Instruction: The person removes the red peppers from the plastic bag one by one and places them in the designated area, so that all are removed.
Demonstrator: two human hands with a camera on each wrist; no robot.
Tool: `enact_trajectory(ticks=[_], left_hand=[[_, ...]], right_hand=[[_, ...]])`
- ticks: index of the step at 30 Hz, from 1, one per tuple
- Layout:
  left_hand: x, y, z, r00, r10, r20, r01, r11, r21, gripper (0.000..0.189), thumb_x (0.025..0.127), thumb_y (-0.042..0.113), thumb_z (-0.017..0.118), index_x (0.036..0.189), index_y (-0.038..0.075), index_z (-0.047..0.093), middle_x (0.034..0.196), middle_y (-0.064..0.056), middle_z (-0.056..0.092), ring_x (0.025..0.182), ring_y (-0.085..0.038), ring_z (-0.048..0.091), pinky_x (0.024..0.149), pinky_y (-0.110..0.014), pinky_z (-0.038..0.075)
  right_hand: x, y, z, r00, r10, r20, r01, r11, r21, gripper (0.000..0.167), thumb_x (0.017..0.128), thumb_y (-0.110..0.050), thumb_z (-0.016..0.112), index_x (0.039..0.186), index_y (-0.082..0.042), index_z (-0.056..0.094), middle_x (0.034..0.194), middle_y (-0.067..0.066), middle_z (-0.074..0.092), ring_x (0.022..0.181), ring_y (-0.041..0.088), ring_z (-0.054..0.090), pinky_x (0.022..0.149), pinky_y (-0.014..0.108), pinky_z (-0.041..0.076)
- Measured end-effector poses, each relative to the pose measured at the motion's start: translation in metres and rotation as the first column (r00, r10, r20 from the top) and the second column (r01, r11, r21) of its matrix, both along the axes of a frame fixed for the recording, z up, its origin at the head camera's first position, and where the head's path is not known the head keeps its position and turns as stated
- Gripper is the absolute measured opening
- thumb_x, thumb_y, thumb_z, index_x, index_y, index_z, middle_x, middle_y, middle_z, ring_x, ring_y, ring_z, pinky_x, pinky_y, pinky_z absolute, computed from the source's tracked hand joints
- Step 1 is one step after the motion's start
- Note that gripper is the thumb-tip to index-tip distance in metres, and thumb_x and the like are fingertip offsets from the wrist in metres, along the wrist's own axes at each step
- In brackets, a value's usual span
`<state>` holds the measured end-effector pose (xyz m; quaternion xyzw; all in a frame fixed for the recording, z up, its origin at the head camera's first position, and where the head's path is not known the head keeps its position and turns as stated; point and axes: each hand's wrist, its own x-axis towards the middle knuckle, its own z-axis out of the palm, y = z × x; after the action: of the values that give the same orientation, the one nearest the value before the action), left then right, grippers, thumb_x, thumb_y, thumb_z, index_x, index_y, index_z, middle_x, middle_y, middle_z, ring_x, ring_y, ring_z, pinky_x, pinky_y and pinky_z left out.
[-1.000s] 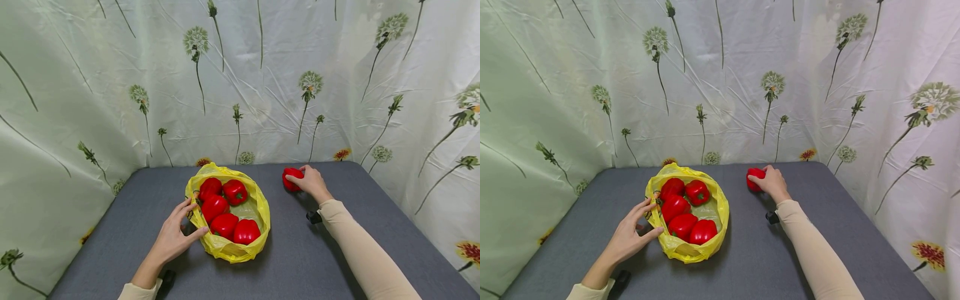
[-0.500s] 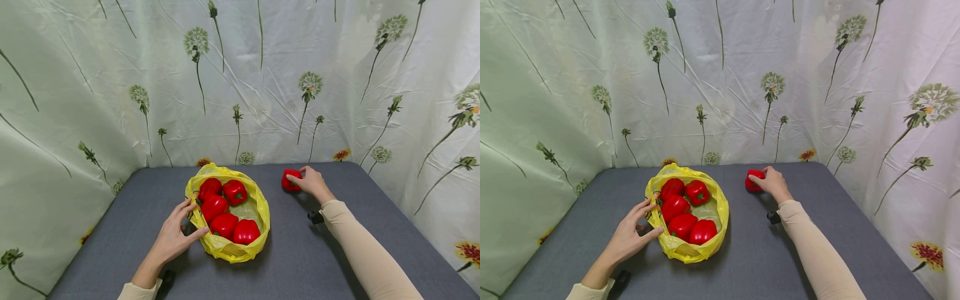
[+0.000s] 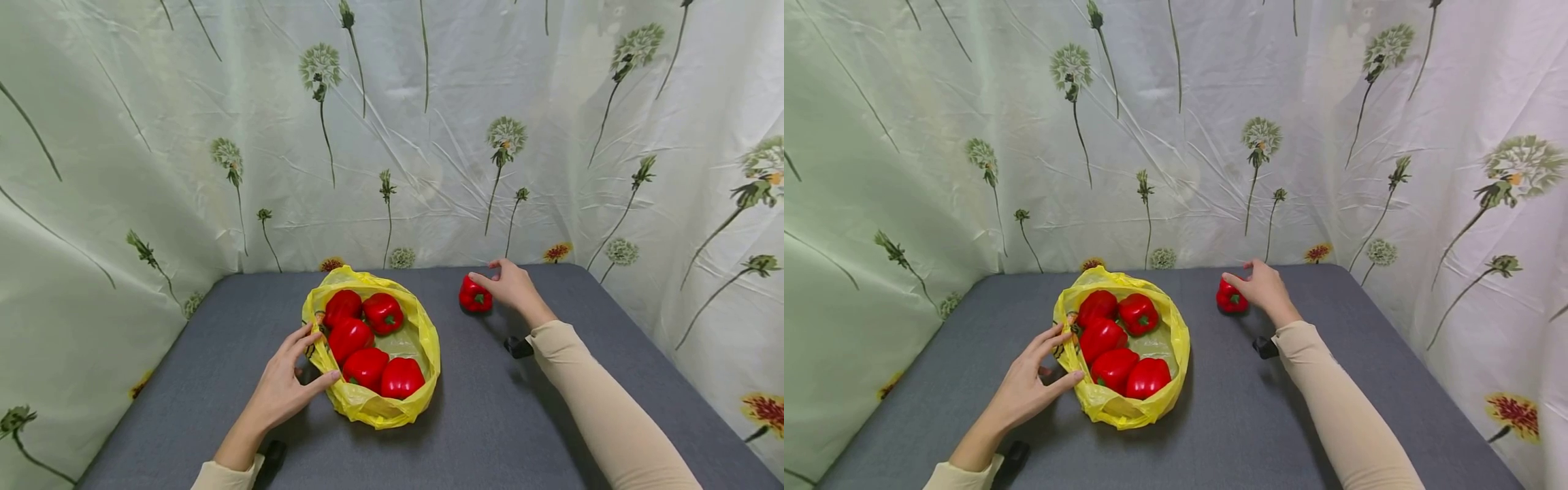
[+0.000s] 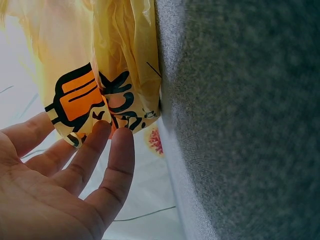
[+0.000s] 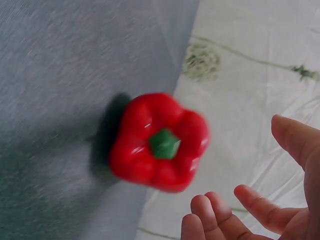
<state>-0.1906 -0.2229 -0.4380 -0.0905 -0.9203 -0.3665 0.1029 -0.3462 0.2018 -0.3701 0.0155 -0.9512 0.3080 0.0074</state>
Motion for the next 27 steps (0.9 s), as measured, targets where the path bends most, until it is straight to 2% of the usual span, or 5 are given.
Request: enact_trajectory(ticks=[5,11,14,20,27], left_hand=[[0.0,0.0,0.0,1.0,-0.001,0.001,0.001,1.0,0.001,0.077,0.092,0.051,0.081,0.153,0.011,0.059,0.171,-0.012,0.04,0.147,-0.041,0.05,0.088,-0.045,0.06],[0.001,0.0,0.0,1.0,0.0,0.004,0.0,1.0,-0.001,0.077,0.092,0.052,0.081,0.153,0.012,0.058,0.171,-0.012,0.04,0.147,-0.041,0.05,0.088,-0.046,0.06],[0.0,-0.001,0.0,1.0,0.001,0.006,-0.001,1.0,-0.004,0.077,0.092,0.052,0.081,0.154,0.012,0.058,0.171,-0.012,0.04,0.147,-0.041,0.05,0.088,-0.045,0.06],[0.0,-0.001,0.0,1.0,-0.004,0.001,0.004,1.0,-0.003,0.078,0.091,0.053,0.081,0.153,0.011,0.058,0.171,-0.013,0.04,0.147,-0.042,0.051,0.088,-0.045,0.06],[0.0,-0.001,0.0,1.0,-0.01,-0.005,0.01,1.0,-0.004,0.078,0.091,0.052,0.082,0.153,0.011,0.059,0.171,-0.013,0.04,0.147,-0.043,0.05,0.087,-0.046,0.061]], right_hand=[[0.008,-0.013,0.014,0.997,0.069,0.024,-0.068,0.998,-0.007,0.071,0.104,-0.054,0.064,0.15,0.0,0.052,0.127,0.025,0.066,0.102,0.033,0.066,0.084,0.043,0.055],[0.019,-0.034,0.03,0.983,0.167,0.071,-0.167,0.986,-0.009,0.068,0.105,-0.05,0.065,0.152,-0.003,0.05,0.141,0.027,0.063,0.125,0.041,0.063,0.103,0.054,0.055],[0.026,-0.045,0.037,0.972,0.22,0.077,-0.221,0.975,-0.002,0.066,0.104,-0.048,0.067,0.151,-0.004,0.051,0.143,0.026,0.063,0.13,0.042,0.062,0.108,0.056,0.053],[0.039,-0.063,0.046,0.933,0.352,0.079,-0.353,0.936,0.002,0.06,0.103,-0.045,0.07,0.148,-0.008,0.056,0.134,0.02,0.069,0.115,0.034,0.069,0.095,0.049,0.058],[0.054,-0.081,0.054,0.87,0.48,0.114,-0.485,0.875,0.017,0.059,0.1,-0.045,0.075,0.145,-0.01,0.059,0.13,0.015,0.072,0.115,0.03,0.072,0.092,0.043,0.062]])
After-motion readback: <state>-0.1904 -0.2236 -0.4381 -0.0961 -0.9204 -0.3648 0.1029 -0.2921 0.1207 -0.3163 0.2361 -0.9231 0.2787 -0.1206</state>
